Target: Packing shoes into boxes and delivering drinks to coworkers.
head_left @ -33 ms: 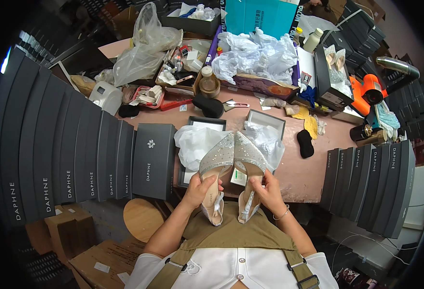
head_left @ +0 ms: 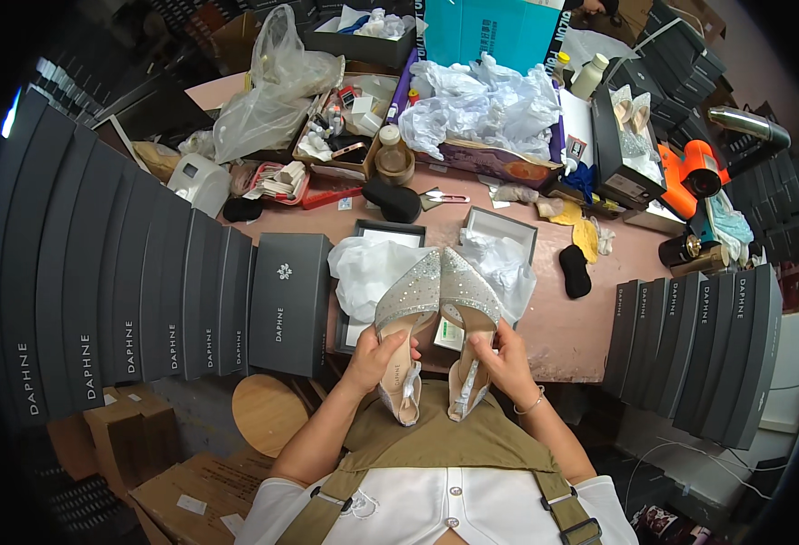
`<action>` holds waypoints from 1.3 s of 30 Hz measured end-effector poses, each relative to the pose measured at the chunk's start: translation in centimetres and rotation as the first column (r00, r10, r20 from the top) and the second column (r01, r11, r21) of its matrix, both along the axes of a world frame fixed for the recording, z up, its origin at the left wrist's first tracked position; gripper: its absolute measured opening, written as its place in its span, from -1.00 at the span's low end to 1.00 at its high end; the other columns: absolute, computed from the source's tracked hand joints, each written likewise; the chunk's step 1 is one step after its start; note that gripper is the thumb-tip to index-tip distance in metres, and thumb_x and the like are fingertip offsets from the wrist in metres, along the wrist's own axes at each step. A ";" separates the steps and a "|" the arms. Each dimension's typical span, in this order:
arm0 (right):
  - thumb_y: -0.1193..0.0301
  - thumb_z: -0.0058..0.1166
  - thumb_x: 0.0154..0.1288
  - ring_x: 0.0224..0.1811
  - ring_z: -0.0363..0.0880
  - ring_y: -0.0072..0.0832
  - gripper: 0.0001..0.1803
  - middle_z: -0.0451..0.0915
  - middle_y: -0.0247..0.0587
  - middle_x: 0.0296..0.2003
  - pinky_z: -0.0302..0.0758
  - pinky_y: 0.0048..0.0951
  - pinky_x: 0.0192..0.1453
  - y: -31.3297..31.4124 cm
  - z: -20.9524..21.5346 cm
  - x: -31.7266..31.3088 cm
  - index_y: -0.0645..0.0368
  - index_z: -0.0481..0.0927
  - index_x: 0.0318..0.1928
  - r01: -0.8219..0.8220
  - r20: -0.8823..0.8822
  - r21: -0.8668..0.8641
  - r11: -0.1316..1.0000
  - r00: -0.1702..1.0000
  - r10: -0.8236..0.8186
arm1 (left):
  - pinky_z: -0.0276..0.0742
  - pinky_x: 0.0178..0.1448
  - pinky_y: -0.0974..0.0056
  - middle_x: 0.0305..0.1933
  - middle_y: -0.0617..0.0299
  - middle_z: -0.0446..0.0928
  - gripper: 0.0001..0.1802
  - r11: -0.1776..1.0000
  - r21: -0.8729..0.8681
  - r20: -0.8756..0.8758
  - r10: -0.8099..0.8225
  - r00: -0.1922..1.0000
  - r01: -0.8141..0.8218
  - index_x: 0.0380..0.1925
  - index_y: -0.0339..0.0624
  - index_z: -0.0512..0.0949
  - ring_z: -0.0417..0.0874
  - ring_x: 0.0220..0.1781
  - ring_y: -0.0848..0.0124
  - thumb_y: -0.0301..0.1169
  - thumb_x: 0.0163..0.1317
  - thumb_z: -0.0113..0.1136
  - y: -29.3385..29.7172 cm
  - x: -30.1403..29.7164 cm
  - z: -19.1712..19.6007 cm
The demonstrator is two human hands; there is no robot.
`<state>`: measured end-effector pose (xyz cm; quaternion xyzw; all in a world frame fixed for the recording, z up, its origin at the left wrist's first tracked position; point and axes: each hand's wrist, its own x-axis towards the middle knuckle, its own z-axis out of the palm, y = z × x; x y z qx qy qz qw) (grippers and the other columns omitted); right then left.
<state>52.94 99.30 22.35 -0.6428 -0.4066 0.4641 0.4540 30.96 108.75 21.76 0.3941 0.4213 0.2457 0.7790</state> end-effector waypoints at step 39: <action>0.65 -0.16 0.16 0.06 0.52 -0.44 -0.37 0.53 -0.10 0.06 0.41 -0.44 0.17 -0.5 1.8 2.1 0.10 0.33 0.31 -0.408 -0.094 0.024 0.913 0.908 0.408 | 0.49 -0.13 0.29 -0.27 -0.01 0.55 -0.49 0.500 0.772 -0.387 -0.119 0.914 0.392 0.19 -0.14 0.41 0.61 -0.27 0.23 -0.59 0.19 0.05 0.0 -2.1 1.7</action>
